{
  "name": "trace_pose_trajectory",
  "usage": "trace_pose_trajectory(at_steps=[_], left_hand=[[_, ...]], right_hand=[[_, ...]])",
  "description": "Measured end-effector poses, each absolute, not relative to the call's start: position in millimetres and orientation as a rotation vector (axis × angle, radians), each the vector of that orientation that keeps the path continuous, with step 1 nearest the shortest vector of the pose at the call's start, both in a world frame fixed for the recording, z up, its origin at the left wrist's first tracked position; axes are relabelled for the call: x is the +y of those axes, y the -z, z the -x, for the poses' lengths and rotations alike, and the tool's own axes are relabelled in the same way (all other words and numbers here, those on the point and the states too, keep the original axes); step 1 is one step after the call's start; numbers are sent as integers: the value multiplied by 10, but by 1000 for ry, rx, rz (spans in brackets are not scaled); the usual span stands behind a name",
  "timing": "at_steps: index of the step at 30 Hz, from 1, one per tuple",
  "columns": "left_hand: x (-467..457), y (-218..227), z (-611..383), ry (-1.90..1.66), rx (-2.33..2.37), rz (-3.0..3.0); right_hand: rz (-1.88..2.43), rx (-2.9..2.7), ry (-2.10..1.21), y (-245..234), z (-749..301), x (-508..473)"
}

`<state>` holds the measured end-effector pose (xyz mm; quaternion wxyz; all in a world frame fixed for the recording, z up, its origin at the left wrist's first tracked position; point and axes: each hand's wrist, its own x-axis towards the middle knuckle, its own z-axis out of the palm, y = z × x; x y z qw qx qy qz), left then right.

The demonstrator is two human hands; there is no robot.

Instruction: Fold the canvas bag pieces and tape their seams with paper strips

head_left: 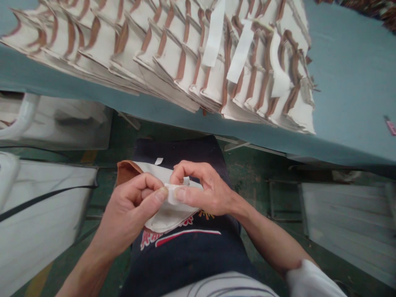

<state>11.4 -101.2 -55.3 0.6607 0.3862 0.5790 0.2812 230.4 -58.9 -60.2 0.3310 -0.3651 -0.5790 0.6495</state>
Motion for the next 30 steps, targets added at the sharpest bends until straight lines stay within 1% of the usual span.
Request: trace_pose_trajectory(at_steps=[3,6,8,13,18,25,28,30], left_hand=[[-979,576,-100,-632,1295,-945],[-955,582,-102,-650,1309,-978],[-955,588,-99,-653,1310,-960],[-967,654,-59,-620,1175,-817],[-965,683,-92,-606,1017,-650],[-938,717,-154,-604,985,-520],[-961,755,-66,-632,1013,-505],[-1012,735,-9,-692,1123,-583]], right_hand=[[1032,-1475,-1788,552,-2262,-594],[1131,-1491,-1687,530,-2231,-618],[1153,-1474,-1678,532,-2224,-638],[1121,-1263,-1969,559,-2251,-679],[1041,-1104,-2095,561,-2268,-702],[983,-1032,-2111,549,-2255,-718],[1072,-1033,-2107,567,-2299,-723],[1187,-1088,-2025,586,-2330,-738]])
